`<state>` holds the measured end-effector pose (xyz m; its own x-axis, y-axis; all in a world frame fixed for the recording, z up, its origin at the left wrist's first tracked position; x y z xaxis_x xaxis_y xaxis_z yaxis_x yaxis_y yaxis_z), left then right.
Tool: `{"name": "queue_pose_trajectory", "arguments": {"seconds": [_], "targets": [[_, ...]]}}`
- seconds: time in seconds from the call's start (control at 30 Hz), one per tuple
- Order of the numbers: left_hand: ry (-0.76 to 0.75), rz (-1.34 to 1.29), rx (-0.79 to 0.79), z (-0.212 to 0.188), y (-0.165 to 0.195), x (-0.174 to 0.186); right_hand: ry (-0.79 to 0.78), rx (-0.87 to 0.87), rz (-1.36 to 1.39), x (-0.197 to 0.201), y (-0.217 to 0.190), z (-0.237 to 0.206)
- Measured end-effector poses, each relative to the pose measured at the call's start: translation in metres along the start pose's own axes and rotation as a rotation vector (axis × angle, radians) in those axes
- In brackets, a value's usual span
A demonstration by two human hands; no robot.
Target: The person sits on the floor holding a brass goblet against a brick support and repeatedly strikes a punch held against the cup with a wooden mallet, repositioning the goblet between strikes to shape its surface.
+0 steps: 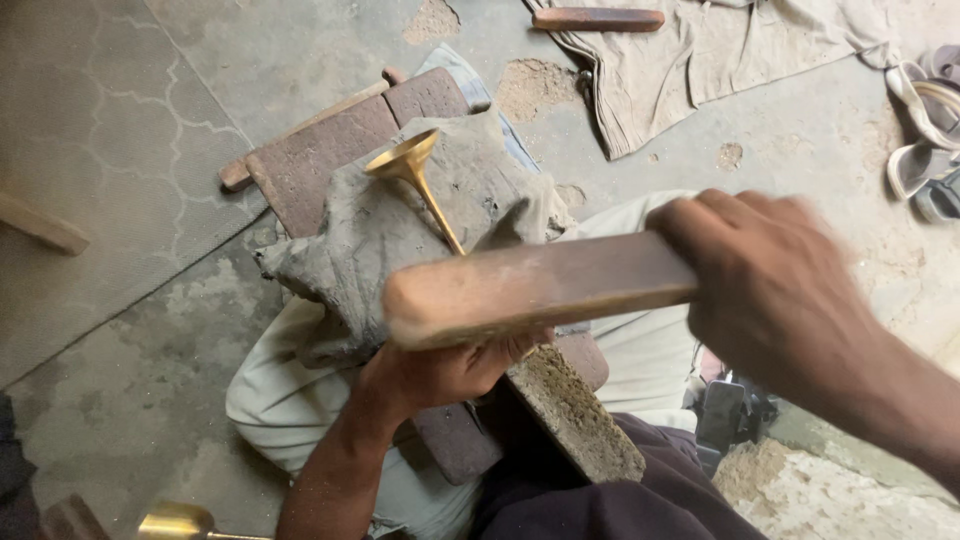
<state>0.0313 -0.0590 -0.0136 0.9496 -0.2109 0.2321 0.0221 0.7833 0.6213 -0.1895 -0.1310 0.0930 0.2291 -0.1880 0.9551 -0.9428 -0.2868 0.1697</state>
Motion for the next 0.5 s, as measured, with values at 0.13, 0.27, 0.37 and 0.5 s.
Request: {"name": "queue_pose_trajectory", "arguments": {"seconds": [0.13,0.27,0.37,0.5], "targets": [[-0.049,0.036,0.115,0.0,-0.001,0.001,0.146,-0.001,0.211,0.02,-0.001,-0.003],[-0.007,-0.108,0.11,0.0,-0.003,-0.002,0.103,0.004,0.112,0.022,-0.006,-0.005],[-0.013,0.028,0.072,-0.006,-0.002,-0.002,0.105,-0.005,0.18,0.019,-0.007,-0.009],[-0.001,-0.056,0.288,-0.019,-0.003,-0.009,-0.024,-0.128,-0.089,0.005,-0.003,-0.006]]}}
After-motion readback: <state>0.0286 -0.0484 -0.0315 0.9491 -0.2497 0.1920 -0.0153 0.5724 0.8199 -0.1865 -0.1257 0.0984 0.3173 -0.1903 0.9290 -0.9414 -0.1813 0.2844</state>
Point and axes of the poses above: each hand's wrist, its own z-axis towards the middle knuckle, its own x-axis out of the back of the hand, y = z × x, the point moved 4 cm from there along z, towards the middle knuckle, and after that the axes turned 15 degrees about -x, right-handed, at the moved point
